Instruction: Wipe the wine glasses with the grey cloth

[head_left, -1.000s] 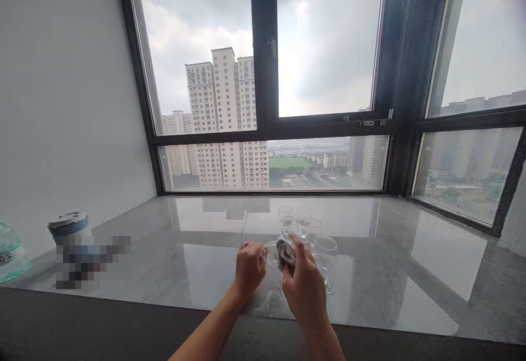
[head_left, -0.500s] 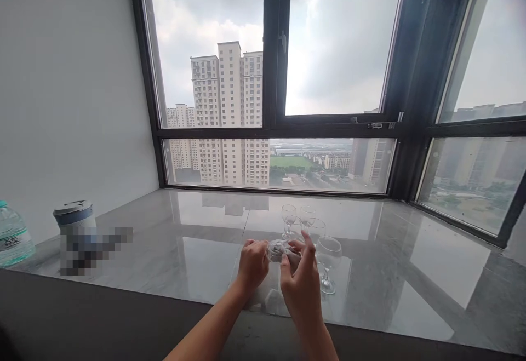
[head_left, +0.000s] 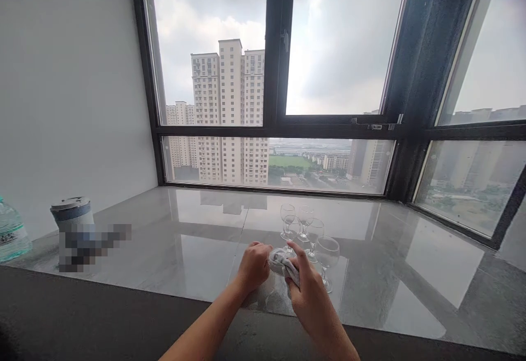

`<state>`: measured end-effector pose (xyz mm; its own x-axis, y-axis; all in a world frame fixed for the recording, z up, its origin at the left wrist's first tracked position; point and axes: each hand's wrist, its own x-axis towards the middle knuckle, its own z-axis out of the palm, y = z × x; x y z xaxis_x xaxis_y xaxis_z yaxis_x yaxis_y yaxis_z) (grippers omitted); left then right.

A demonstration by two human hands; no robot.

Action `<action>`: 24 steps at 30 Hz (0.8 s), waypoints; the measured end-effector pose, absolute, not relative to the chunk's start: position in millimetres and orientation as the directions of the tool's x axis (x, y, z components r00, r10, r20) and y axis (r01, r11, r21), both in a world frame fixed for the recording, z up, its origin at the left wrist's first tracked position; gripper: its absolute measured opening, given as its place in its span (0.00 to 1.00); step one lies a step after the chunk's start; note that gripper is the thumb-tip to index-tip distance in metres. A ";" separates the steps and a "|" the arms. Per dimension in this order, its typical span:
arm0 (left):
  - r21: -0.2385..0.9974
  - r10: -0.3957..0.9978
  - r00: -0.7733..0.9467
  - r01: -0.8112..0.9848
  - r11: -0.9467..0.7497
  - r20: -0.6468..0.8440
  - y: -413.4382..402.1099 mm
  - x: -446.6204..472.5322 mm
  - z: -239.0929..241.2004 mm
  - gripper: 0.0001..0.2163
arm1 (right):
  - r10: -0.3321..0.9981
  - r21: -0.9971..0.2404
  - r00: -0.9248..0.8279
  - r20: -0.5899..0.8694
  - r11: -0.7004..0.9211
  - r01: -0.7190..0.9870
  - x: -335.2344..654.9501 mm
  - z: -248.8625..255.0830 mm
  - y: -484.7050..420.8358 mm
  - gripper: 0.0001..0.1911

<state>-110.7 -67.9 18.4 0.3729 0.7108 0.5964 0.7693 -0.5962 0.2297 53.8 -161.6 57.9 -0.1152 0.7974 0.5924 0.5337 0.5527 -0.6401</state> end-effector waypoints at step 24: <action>0.522 0.887 0.369 0.718 -0.461 0.277 -82.7 -100.6 27.9 0.07 | 0.624 -0.591 0.667 0.407 -0.376 0.714 199.4 12.6 -147.4 0.24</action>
